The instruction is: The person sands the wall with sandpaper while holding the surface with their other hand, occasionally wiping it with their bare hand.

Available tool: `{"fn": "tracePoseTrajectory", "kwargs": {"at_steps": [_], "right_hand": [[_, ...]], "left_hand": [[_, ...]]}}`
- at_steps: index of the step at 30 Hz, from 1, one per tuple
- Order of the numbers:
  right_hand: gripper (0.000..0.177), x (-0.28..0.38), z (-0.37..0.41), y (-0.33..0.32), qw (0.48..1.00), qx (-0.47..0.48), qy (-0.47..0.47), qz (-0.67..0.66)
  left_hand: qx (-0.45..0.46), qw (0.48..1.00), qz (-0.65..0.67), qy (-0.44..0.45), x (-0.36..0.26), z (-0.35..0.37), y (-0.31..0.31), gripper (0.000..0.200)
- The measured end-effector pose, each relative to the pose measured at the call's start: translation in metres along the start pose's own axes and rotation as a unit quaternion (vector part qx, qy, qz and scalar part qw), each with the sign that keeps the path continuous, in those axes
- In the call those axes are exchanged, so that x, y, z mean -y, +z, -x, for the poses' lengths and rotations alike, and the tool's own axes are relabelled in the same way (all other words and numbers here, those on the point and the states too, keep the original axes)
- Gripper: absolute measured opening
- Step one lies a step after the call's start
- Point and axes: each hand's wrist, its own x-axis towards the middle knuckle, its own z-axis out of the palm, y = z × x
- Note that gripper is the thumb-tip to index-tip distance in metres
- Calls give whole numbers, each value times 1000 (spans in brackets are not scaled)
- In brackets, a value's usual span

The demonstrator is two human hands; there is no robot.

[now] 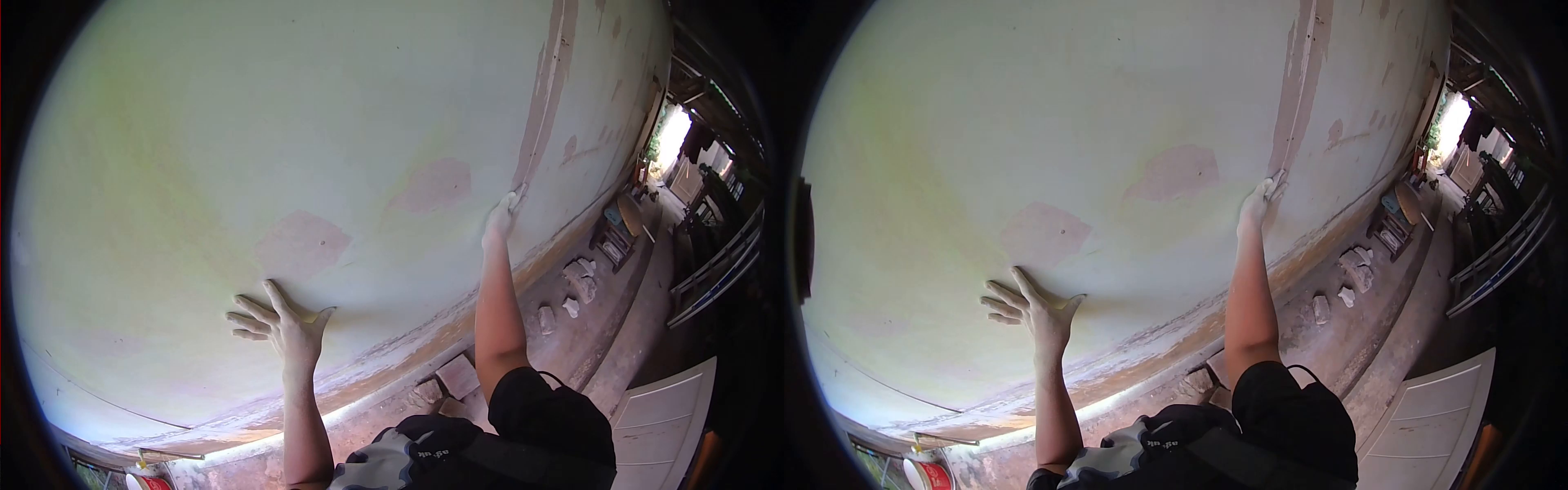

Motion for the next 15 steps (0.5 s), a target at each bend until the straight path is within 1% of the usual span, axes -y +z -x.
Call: {"fn": "tracePoseTrajectory", "kwargs": {"at_steps": [1,2,3,4,5,6,7,9,10,11,13,14,15], "right_hand": [[72,13,18,15,1000,6,-5,-3],[73,32,59,38,996,-18,-70,47],[73,36,94,59,986,-41,-132,97],[71,18,110,71,958,-45,-211,191],[69,-3,129,84,915,-49,-285,280],[72,-14,167,104,899,-22,-315,304],[75,-19,215,127,881,3,-343,326],[73,-28,300,159,870,80,-351,337],[71,-44,327,166,847,126,-367,364],[69,-57,341,168,821,169,-383,390],[67,-61,341,161,816,177,-393,384],[65,-61,335,160,809,191,-404,381],[65,-58,323,157,809,188,-406,381]], "left_hand": [[-8,1000,2,-2,0,-1,-2,131],[15,1000,2,-12,-1,-2,-3,129],[39,999,0,-23,-3,-2,-5,127],[34,999,0,-27,-8,-3,-9,127],[68,997,-8,-42,-14,-5,-15,128],[105,993,-18,-56,-13,-5,-21,130],[103,993,-24,-58,-5,-3,-19,130],[27,997,-36,57,14,5,-8,114],[-6,996,-60,68,16,9,-11,112],[-8,995,-61,72,20,10,-13,112],[-8,1000,29,8,29,11,-20,115],[-51,998,21,0,34,9,-25,123],[-52,998,23,3,34,3,-29,123]]}}
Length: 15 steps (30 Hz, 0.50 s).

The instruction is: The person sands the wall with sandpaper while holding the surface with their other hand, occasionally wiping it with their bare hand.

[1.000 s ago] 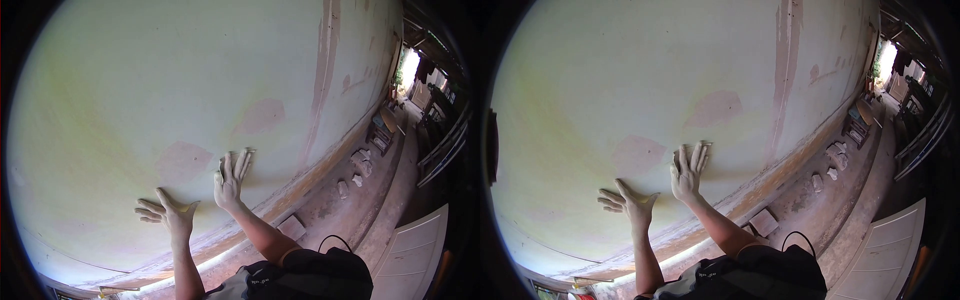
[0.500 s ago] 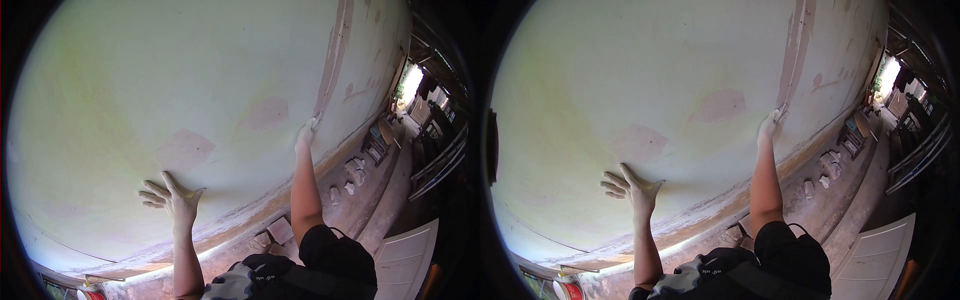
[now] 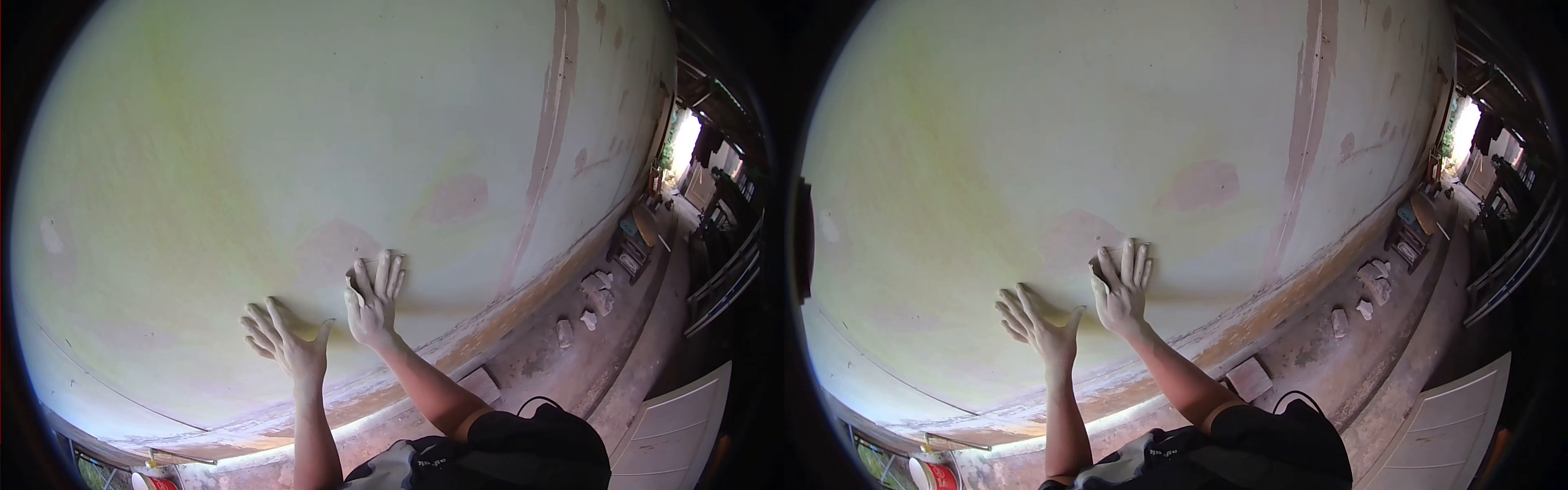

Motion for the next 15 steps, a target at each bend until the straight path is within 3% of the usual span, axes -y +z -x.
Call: {"fn": "tracePoseTrajectory", "kwargs": {"at_steps": [2,4,7,8,10,13,15], "right_hand": [[65,-32,-15,-20,999,-22,26,-1],[63,-84,-52,-45,984,-146,90,-45],[67,-176,-94,-87,960,-225,158,-58],[69,-214,-105,-99,950,-233,196,-68],[68,-330,-120,-103,904,-254,264,-220],[68,-272,-137,-120,898,-285,312,-125],[71,-191,-131,-108,924,-246,286,-65]], "left_hand": [[-36,999,0,-3,-1,-8,-6,131],[-26,1000,-2,14,-10,-16,-5,137],[-8,1000,-15,-12,-24,-22,-1,144],[3,1000,-14,-13,-25,-22,-1,140],[2,1000,-13,-18,-26,-26,-3,137],[49,998,-27,-38,-30,-26,-10,135],[76,996,-30,-47,-34,-26,-15,135]]}}
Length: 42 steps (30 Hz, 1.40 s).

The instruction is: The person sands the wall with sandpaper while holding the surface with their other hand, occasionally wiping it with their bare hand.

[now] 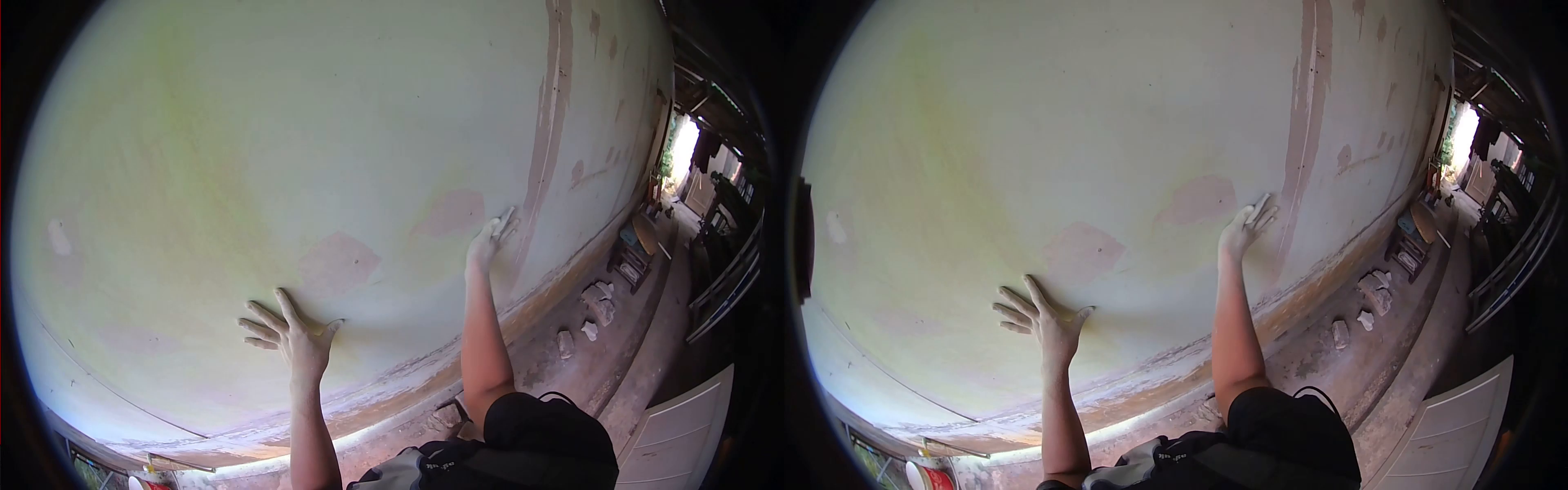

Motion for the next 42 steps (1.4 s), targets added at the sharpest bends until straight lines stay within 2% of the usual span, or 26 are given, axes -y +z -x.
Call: {"fn": "tracePoseTrajectory", "kwargs": {"at_steps": [1,2,3,5,6,7,9,11,12,13,14,16,18,19,21,22,24,27,29,31,33,35,37,39,40,42], "right_hand": [[71,25,35,6,998,26,-60,23],[72,47,75,14,991,53,-117,47],[72,71,119,20,985,77,-144,59],[74,97,199,27,961,159,-215,69],[73,98,227,27,939,213,-259,78],[70,97,245,29,924,230,-288,98],[67,90,245,28,909,245,-315,123],[62,76,229,22,893,291,-331,89],[59,73,212,14,902,283,-315,83],[60,63,191,18,931,201,-289,99],[64,61,163,13,954,182,-224,81],[68,37,113,1,964,142,-215,62],[71,4,71,2,985,81,-152,15],[73,5,56,0,991,73,-108,-28],[74,10,51,12,996,21,-61,-57],[74,30,64,14,996,25,-65,-61],[73,68,114,21,994,44,-100,16],[69,95,204,33,957,147,-237,74],[63,91,263,35,917,241,-311,67],[53,87,285,30,884,288,-359,85],[50,80,276,26,876,330,-343,77],[49,73,241,10,861,356,-337,135],[51,50,195,-1,884,280,-298,225],[63,19,150,-12,928,218,-271,134],[65,5,132,-15,946,191,-237,112],[67,-38,98,-3,984,158,-83,9]], "left_hand": [[16,1000,-4,-2,-1,1,-3,136],[11,1000,-12,-1,-1,4,-6,128],[13,1000,-17,-4,5,7,-8,128],[-31,998,17,57,17,11,-12,106],[-125,984,107,68,30,12,-2,92],[-120,984,106,74,41,10,0,92],[-209,962,174,37,48,6,2,85],[-194,972,128,33,41,1,3,89],[-195,972,122,35,40,-1,7,91],[-197,973,115,40,41,-3,10,94],[-184,976,111,44,44,-5,12,98],[-170,979,101,51,41,-7,9,99],[-131,986,81,67,48,-3,5,102],[-134,986,80,63,53,-2,3,102],[-69,994,22,84,60,0,-2,106],[-54,994,19,90,62,1,-5,106],[-36,994,26,96,64,3,-13,104],[-2,992,54,114,72,4,-22,98],[-61,973,172,143,83,7,-14,96],[-87,968,187,143,83,7,-3,95],[-150,972,113,140,86,4,4,98],[-149,979,67,120,103,6,0,105],[-139,986,-41,81,124,2,-10,114],[-166,983,11,82,137,-3,-16,114],[-143,987,16,70,136,-2,-23,114],[-105,992,27,64,137,2,-32,111]]}}
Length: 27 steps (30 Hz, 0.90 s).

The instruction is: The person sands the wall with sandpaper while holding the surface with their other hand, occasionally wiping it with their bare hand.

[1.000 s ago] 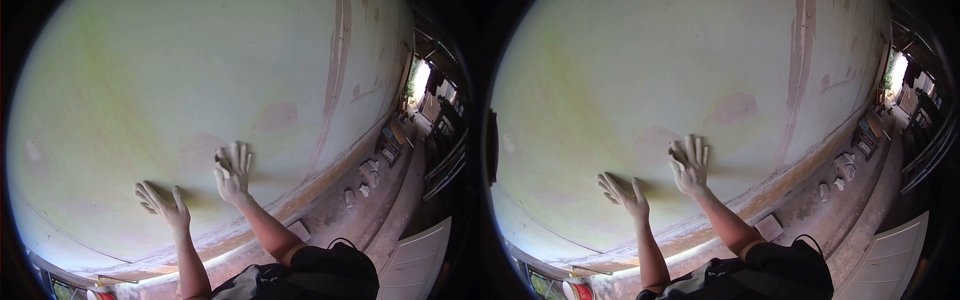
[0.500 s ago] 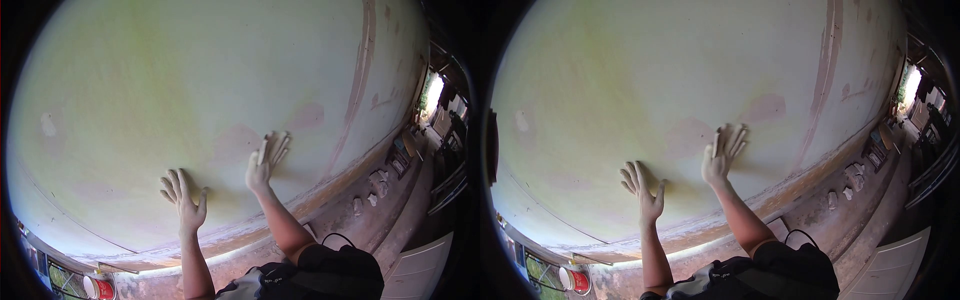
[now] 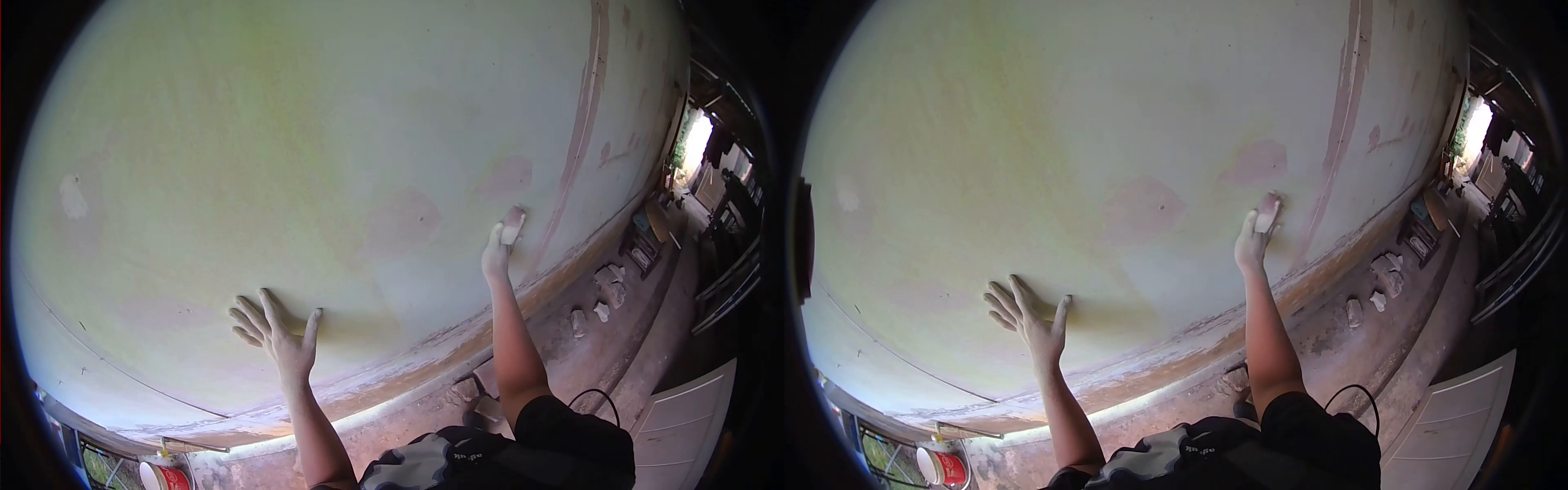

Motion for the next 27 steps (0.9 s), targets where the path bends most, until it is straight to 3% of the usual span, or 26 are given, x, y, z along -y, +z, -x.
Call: {"fn": "tracePoseTrajectory", "kwargs": {"at_steps": [1,3,4,7,8,10,13,16,17,19,22,24,27], "right_hand": [[67,14,-2,4,1000,-1,0,5],[70,40,0,14,989,-106,63,-79],[73,21,3,39,983,-107,148,-33],[75,156,98,85,995,-88,35,14],[75,175,133,107,998,-59,23,30],[74,188,195,149,991,-41,-91,83],[75,194,171,134,998,-42,-37,28],[73,179,91,93,990,-126,66,-25],[74,163,70,79,987,-138,78,-21],[74,83,19,65,962,-124,183,-162],[79,155,35,51,963,-161,182,-120],[79,186,76,85,985,-136,94,-43],[73,227,180,144,999,-21,5,45]], "left_hand": [[3,1000,4,-1,2,0,-3,111],[52,998,-9,21,5,2,-8,109],[68,997,3,22,3,1,-13,106],[96,995,-23,29,9,1,-15,104],[76,996,-12,34,11,2,-14,100],[78,996,-10,41,14,2,-16,100],[61,996,-24,53,25,2,-20,99],[62,995,-52,56,41,-3,-26,105],[79,993,-65,56,45,-2,-29,111],[97,992,-58,60,44,-4,-30,115],[125,990,-45,53,43,-7,-34,115],[145,987,-49,41,43,-7,-33,105],[142,988,-55,34,42,-7,-31,106]]}}
